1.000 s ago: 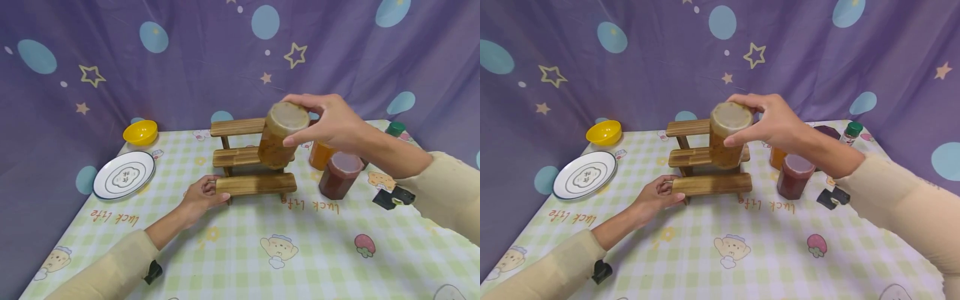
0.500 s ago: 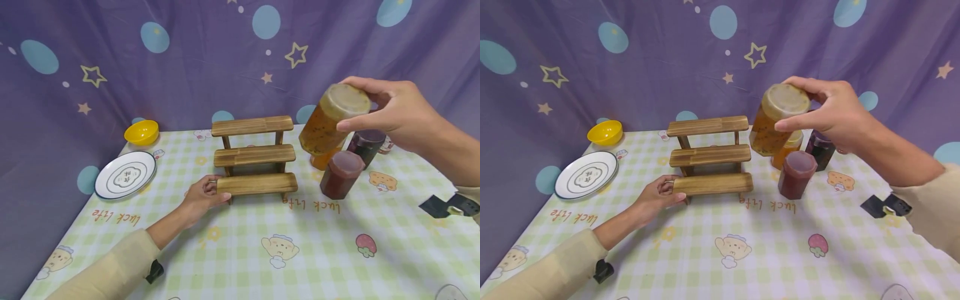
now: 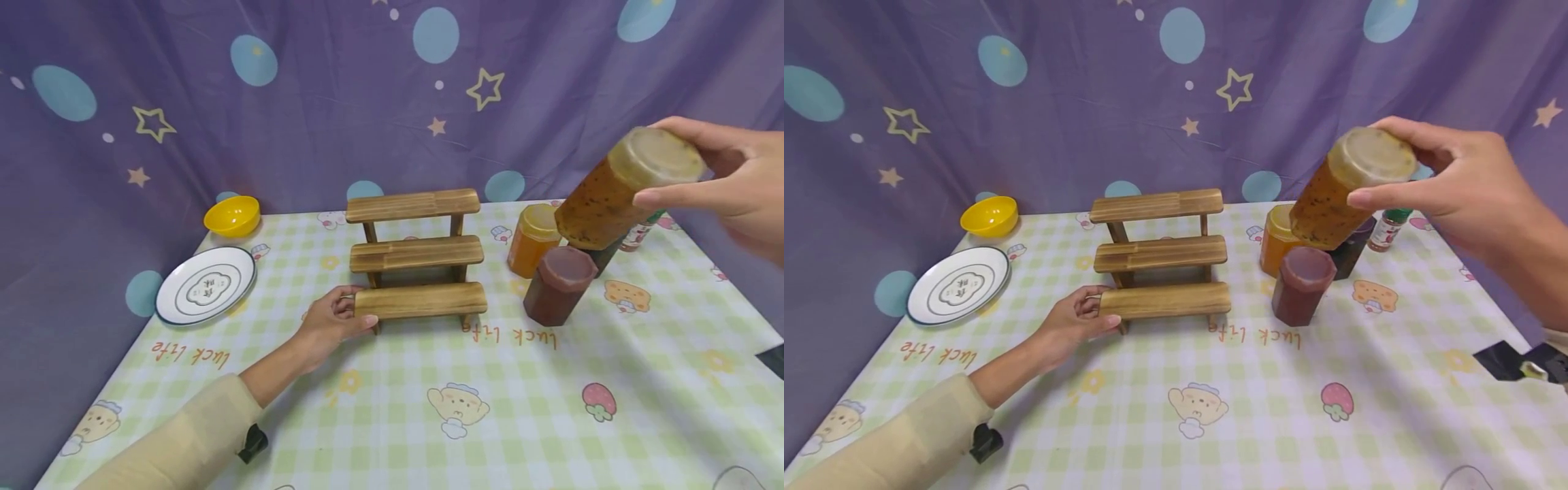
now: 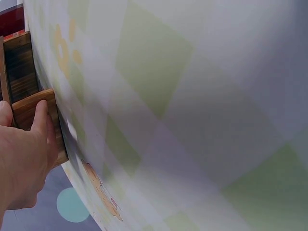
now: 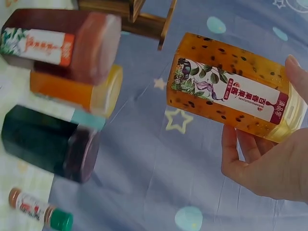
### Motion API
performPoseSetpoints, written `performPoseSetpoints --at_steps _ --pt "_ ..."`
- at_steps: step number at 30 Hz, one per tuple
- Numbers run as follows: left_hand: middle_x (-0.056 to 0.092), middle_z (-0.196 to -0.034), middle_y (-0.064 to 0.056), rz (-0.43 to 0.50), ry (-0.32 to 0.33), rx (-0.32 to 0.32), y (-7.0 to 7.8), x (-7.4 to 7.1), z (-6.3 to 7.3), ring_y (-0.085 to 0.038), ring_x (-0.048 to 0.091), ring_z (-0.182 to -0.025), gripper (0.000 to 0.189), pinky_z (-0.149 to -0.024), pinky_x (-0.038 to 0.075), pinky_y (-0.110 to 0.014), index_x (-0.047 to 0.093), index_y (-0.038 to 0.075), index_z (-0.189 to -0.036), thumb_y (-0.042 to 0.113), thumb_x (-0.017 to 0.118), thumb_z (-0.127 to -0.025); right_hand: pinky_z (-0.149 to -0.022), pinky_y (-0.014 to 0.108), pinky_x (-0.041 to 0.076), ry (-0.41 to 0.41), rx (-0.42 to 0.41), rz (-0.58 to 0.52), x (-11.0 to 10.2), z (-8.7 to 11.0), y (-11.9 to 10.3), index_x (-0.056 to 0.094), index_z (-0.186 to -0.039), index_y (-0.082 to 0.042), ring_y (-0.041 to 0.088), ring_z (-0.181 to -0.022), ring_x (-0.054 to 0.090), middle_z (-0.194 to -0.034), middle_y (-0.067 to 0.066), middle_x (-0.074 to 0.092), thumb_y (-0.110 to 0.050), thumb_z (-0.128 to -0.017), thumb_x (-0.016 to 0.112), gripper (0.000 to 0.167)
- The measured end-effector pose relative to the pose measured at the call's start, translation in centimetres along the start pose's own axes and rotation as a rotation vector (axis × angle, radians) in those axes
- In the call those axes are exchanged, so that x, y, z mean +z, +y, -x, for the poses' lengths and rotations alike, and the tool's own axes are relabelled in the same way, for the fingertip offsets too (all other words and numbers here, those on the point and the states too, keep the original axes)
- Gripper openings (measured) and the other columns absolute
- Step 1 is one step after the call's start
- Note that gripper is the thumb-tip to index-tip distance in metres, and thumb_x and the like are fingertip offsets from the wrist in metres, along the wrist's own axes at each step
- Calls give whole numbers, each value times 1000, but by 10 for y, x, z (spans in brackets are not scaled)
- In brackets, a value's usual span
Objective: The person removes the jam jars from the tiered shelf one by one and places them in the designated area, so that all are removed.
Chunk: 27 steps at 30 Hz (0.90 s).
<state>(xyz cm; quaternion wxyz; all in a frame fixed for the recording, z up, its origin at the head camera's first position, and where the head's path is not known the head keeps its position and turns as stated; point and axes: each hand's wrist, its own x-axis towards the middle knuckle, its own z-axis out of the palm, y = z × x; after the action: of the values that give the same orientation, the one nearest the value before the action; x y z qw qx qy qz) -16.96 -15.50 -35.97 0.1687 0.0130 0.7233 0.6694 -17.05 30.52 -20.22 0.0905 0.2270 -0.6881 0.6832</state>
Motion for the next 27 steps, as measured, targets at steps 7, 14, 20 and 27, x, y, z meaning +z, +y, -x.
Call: performPoseSetpoints --at_steps 7,14,20,27 --pt "56 -121 -15 9 0 0 1 1 0 -20 62 -100 63 -92 55 -40 40 7 -139 0 72 -85 -61 13 48 85 -69 98 -29 8 13 58 -119 12 13 -81 54 -94 8 66 34 -66 63 57" --pt "57 -118 -14 9 -7 10 1 0 1 -19 63 -98 62 -92 55 -41 40 5 -138 0 72 -85 -76 7 38 184 1 467 -62 26 32 64 -123 -12 0 -83 54 -92 -11 64 23 -69 70 64" --pt "58 -119 -16 17 -7 15 0 0 1 -20 63 -98 61 -92 55 -42 41 5 -138 -1 71 -85 -74 5 34 174 62 645 -80 41 49 64 -122 -20 -5 -80 53 -88 -18 62 11 -70 78 62" --pt "57 -120 -15 8 -7 11 -1 -1 0 -20 63 -99 62 -91 56 -41 41 6 -138 1 72 -85 -68 5 36 195 151 727 -81 60 65 63 -121 -26 -7 -80 51 -87 -21 59 1 -73 81 59"
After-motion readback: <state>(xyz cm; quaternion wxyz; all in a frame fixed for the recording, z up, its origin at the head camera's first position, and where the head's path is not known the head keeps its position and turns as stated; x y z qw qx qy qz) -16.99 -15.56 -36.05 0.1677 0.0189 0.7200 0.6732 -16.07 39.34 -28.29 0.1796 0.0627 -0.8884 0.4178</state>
